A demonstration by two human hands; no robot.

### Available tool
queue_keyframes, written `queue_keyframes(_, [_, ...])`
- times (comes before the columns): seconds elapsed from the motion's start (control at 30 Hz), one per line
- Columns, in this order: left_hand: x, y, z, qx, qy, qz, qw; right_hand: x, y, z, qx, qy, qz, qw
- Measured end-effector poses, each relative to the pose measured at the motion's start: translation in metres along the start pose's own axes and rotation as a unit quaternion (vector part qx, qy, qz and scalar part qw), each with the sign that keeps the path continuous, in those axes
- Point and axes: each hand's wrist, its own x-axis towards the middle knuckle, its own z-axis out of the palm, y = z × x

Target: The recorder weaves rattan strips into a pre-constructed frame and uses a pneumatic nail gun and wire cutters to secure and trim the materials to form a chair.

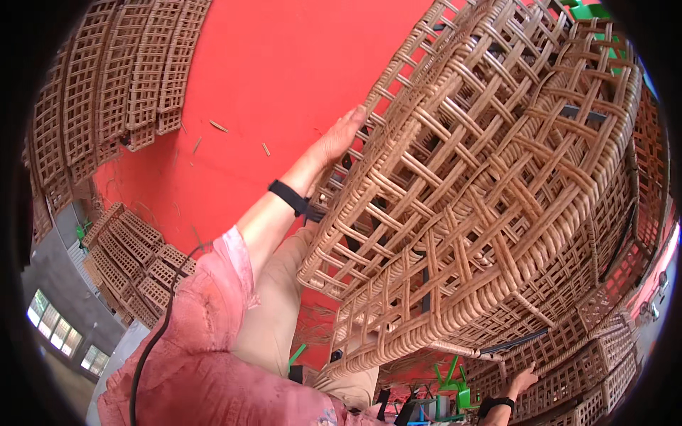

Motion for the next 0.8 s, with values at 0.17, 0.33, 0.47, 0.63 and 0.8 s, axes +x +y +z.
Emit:
queue_keyframes(0.17, [0.008,0.011,0.008,0.007,0.028,-0.010,1.000,-0.024,-0.004,-0.010,-0.011,0.013,0.048,0.999])
queue_keyframes(0.33, [0.008,0.006,0.013,-0.016,0.044,-0.014,0.999,-0.025,0.013,-0.010,-0.058,0.017,0.009,0.998])
queue_keyframes(0.47, [0.039,0.042,0.007,0.002,0.030,0.035,0.999,-0.025,0.007,-0.016,-0.073,0.015,-0.009,0.997])
queue_keyframes(0.63, [0.064,0.059,0.015,0.019,0.014,0.032,0.999,-0.043,0.023,-0.017,-0.113,0.071,-0.049,0.990])
queue_keyframes(0.8, [0.080,0.028,0.008,0.026,0.009,0.055,0.998,-0.051,0.004,-0.010,-0.070,0.005,-0.029,0.997])
